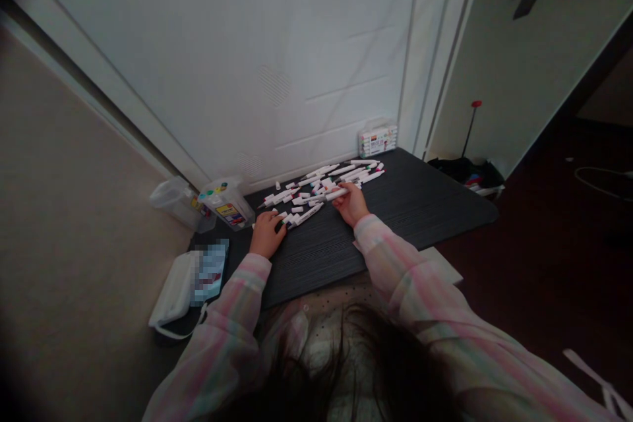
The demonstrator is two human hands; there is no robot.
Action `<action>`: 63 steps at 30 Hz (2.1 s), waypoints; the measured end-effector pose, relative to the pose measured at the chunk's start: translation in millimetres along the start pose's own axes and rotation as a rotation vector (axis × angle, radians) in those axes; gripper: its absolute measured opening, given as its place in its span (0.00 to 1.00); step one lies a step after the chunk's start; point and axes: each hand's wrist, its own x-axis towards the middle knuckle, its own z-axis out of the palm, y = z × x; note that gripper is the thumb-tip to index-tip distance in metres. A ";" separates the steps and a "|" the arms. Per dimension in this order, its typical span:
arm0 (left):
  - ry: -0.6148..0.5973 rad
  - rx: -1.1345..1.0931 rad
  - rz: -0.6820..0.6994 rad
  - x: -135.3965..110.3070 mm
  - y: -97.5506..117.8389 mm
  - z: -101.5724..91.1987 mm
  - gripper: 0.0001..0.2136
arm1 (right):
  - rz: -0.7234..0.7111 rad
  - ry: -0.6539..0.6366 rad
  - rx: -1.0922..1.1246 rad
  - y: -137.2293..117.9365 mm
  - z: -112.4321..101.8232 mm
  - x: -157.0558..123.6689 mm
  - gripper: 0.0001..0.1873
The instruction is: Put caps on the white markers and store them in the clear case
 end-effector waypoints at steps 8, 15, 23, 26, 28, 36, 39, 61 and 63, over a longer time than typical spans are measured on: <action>0.071 -0.032 -0.038 1.5 -1.3 0.1 0.06 | 0.005 -0.016 -0.007 -0.6 -0.5 0.1 0.11; 0.167 -0.062 -0.125 -3.0 -3.2 -3.5 0.08 | 0.001 0.003 -0.014 -0.4 -1.3 1.2 0.11; 0.208 -0.080 -0.134 -5.2 2.3 -6.0 0.08 | 0.005 0.003 -0.010 -1.4 -0.1 -0.6 0.12; 0.216 -0.082 -0.127 -5.4 3.3 -6.6 0.08 | 0.004 0.003 -0.010 -1.4 0.1 -0.8 0.12; 0.216 -0.081 -0.116 -5.5 3.9 -7.1 0.08 | 0.004 0.001 -0.009 -1.4 0.3 -1.0 0.12; 0.177 -0.063 -0.045 -4.3 6.4 -6.8 0.08 | 0.004 -0.017 -0.014 -1.6 0.4 -1.1 0.12; 0.162 -0.051 -0.026 -4.0 7.3 -6.3 0.07 | -0.001 -0.021 -0.013 -1.2 -0.4 -0.6 0.12; 0.101 -0.024 -0.086 -6.7 5.7 -4.8 0.07 | 0.006 -0.012 -0.043 -0.3 -0.6 -0.9 0.11; 0.097 -0.023 -0.089 -6.6 5.8 -5.2 0.07 | 0.007 -0.013 -0.044 -0.1 -0.9 -0.8 0.11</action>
